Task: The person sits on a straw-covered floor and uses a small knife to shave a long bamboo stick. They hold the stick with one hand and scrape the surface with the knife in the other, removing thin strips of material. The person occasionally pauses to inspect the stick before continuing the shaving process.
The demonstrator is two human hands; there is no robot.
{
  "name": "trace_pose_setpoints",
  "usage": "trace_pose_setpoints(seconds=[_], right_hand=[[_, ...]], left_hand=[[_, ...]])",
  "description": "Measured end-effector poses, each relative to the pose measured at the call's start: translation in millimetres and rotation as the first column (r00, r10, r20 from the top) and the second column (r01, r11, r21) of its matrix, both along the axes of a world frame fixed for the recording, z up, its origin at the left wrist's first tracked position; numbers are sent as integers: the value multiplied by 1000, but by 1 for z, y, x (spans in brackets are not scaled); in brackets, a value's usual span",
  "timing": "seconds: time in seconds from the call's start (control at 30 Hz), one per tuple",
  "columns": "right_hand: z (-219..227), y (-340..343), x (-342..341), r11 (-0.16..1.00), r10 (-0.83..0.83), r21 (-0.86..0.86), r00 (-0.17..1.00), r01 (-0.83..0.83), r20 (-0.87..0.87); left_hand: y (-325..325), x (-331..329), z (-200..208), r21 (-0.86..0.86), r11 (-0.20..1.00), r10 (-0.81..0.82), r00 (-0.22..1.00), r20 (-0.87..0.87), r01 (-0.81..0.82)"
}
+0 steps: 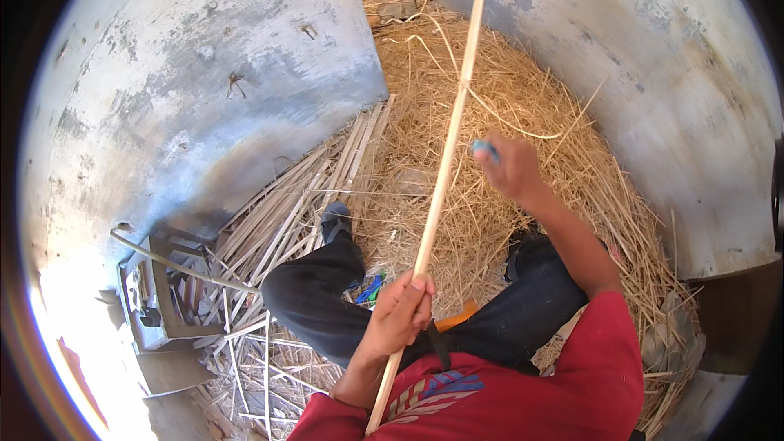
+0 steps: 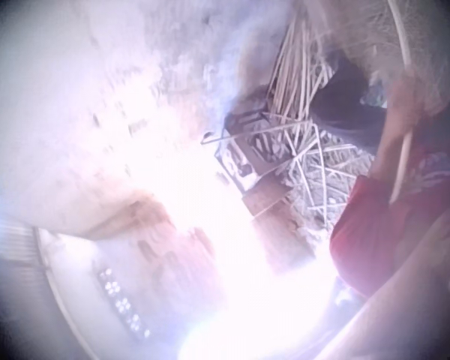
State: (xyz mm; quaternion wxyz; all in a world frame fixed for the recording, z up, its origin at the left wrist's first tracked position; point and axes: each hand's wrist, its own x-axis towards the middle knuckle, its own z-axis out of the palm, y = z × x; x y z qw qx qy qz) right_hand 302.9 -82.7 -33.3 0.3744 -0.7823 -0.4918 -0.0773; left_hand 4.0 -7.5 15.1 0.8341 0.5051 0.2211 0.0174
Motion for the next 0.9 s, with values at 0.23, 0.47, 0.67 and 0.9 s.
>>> trace_pose_setpoints(seconds=[0.23,0.47,0.67,0.9], right_hand=[[9,5,-84,947,310,-8,906,-321,288],[3,13,-72,973,229,-42,960,-226,162],[0,21,-16,990,94,-122,975,-70,204],[-9,34,30,998,-55,12,958,54,281]], left_hand=[[10,4,-1,18,1000,23,999,34,-24],[11,4,-8,-77,996,41,994,98,-34],[5,-2,-15,-84,996,2,994,108,7],[2,8,-12,-48,998,-27,993,117,33]])
